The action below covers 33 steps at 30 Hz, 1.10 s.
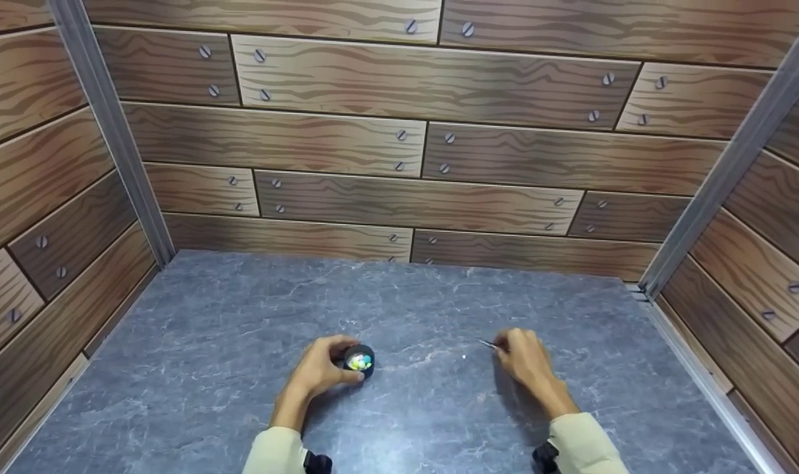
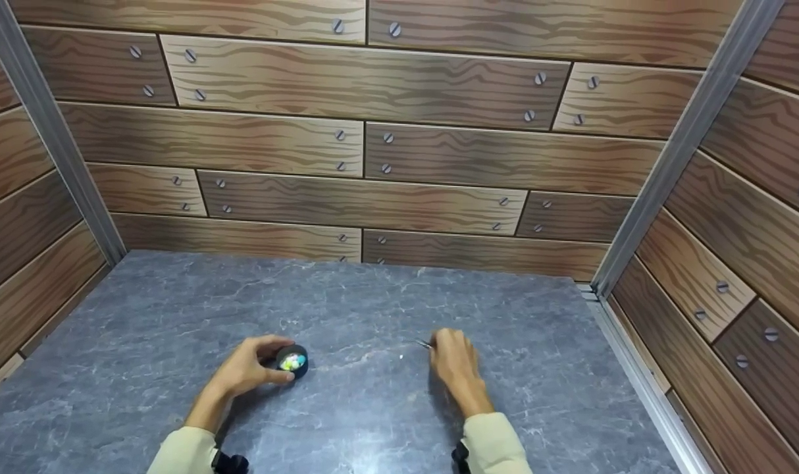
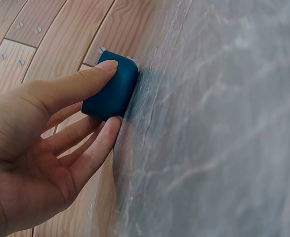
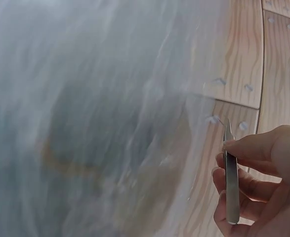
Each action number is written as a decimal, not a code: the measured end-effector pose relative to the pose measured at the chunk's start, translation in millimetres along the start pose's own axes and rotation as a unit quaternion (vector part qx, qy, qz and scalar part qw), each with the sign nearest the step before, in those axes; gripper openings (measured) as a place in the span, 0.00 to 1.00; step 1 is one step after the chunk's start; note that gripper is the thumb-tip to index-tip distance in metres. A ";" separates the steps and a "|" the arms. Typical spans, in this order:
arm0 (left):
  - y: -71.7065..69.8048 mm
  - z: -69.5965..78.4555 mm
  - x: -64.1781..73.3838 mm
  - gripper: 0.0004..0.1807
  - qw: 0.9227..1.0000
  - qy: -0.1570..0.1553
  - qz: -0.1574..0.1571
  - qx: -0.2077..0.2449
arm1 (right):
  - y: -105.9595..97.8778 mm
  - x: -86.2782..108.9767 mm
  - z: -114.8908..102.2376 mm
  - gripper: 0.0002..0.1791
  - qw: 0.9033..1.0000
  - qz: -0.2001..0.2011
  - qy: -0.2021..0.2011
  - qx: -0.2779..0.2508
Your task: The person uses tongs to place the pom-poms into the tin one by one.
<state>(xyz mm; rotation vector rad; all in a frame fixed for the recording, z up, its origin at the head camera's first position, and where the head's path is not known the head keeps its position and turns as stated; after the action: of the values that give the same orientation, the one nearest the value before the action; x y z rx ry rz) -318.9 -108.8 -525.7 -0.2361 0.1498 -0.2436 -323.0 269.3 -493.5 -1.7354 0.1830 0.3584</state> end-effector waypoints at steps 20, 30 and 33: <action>1.9 1.1 1.7 0.34 1.000 0.004 -0.004 0.006 | 1.4 -2.7 39.4 0.03 0.995 -0.034 0.084 0.036; 0.4 2.6 2.0 0.34 1.000 0.008 0.002 0.002 | 4.1 -1.3 32.0 0.03 0.997 -0.031 0.062 0.043; 1.1 2.3 1.9 0.33 1.000 0.001 0.003 0.000 | 5.2 -0.2 28.1 0.03 0.996 -0.038 0.062 0.045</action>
<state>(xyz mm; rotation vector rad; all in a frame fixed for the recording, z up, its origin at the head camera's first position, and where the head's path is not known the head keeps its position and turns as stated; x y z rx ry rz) -316.4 -107.7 -524.0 -0.2355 0.1531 -0.2389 -328.7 295.7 -502.8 -1.6709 0.2188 0.1847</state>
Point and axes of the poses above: each hand's wrist, its own x-axis away from the middle knuckle, its own y-axis out of the palm, z = x × y, the point moved 1 cm from there along -x, towards the middle knuckle, and after that the axes turned 14 degrees about x, right-handed, at the moved point
